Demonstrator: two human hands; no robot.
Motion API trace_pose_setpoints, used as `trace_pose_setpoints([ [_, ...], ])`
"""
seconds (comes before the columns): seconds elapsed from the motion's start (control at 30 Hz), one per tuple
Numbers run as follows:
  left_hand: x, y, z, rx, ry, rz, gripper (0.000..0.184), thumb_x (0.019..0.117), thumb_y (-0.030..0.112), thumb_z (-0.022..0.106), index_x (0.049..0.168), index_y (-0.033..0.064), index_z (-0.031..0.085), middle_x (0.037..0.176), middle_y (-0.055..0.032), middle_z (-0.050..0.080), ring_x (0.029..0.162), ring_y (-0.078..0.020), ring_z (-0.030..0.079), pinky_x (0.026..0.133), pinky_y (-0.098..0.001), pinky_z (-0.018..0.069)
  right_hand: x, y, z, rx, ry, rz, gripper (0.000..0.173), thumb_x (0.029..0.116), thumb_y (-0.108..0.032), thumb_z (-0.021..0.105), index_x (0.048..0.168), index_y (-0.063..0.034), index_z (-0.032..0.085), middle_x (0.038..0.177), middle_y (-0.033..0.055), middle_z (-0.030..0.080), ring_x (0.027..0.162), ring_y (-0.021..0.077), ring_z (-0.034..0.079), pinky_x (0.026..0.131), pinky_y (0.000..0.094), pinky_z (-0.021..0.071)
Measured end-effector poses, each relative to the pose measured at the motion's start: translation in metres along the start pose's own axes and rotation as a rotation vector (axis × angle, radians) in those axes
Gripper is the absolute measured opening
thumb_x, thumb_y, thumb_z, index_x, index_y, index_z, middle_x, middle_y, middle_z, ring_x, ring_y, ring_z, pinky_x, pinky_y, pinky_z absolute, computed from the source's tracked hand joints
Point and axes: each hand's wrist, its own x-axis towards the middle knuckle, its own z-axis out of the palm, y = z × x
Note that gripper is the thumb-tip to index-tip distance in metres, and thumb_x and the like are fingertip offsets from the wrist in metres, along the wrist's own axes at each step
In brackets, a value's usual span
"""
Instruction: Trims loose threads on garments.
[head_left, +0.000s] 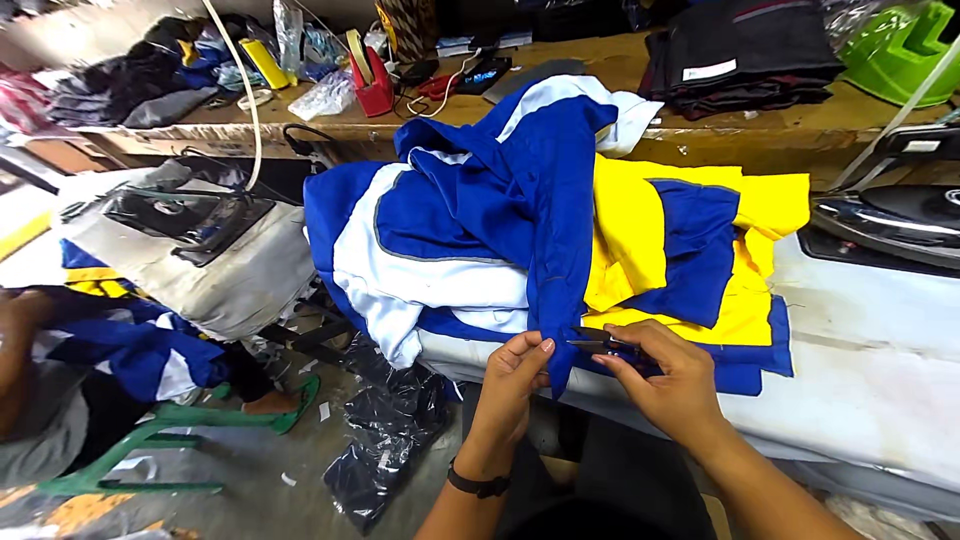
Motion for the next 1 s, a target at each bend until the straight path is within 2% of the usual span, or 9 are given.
trace_pose_setpoints([
  [0.2,-0.001,0.0,0.001,0.034,-0.006,0.015,0.017,0.1011,0.002,0.053,0.1,-0.0001,0.069,0.087,-0.0054,0.073,0.077,-0.01,0.071,0.072,-0.027,0.0607,0.0,0.0,-0.005,0.062,-0.065,0.009,0.03,0.094,-0.036,0.072,0.106,-0.0098,0.079,0.097,0.001,0.075,0.086,0.0049,0.068,0.074,0.0221,0.0542],
  [0.33,-0.001,0.0,0.001,0.049,-0.028,0.023,0.016,0.1001,0.001,0.054,0.099,0.0001,0.07,0.086,-0.004,0.073,0.076,-0.0078,0.07,0.073,-0.0246,0.059,0.002,0.001,-0.006,0.091,-0.077,0.016,0.028,0.0949,-0.035,0.071,0.104,-0.0105,0.079,0.096,0.0004,0.076,0.084,0.0031,0.068,0.071,0.0199,0.0541],
  [0.5,0.0,0.0,-0.001,0.085,-0.03,0.044,0.015,0.0995,0.001,0.055,0.097,0.0,0.07,0.085,-0.0032,0.073,0.076,-0.0072,0.069,0.073,-0.024,0.0581,0.004,0.0,-0.008,0.063,-0.086,0.003,0.026,0.0966,-0.035,0.068,0.1,-0.0123,0.08,0.093,0.0,0.076,0.081,0.0043,0.068,0.069,0.0226,0.0533],
  [0.67,-0.001,0.002,-0.001,0.082,-0.02,0.046,0.018,0.1,0.001,0.053,0.097,-0.0003,0.071,0.086,-0.0041,0.073,0.077,-0.0074,0.069,0.073,-0.0244,0.0588,0.004,0.0,-0.015,0.062,-0.114,0.02,0.028,0.0945,-0.037,0.07,0.104,-0.0111,0.078,0.095,-0.0011,0.075,0.08,0.0012,0.065,0.066,0.018,0.0517],
  [1.0,-0.003,0.001,0.003,0.151,-0.034,0.088,0.018,0.0996,0.002,0.054,0.097,0.0001,0.072,0.087,-0.0024,0.073,0.079,-0.0063,0.068,0.074,-0.023,0.0572,0.008,-0.006,-0.015,0.016,-0.132,0.002,0.029,0.0962,-0.039,0.067,0.102,-0.0141,0.079,0.092,-0.0025,0.075,0.079,0.0028,0.066,0.067,0.0214,0.0522],
])
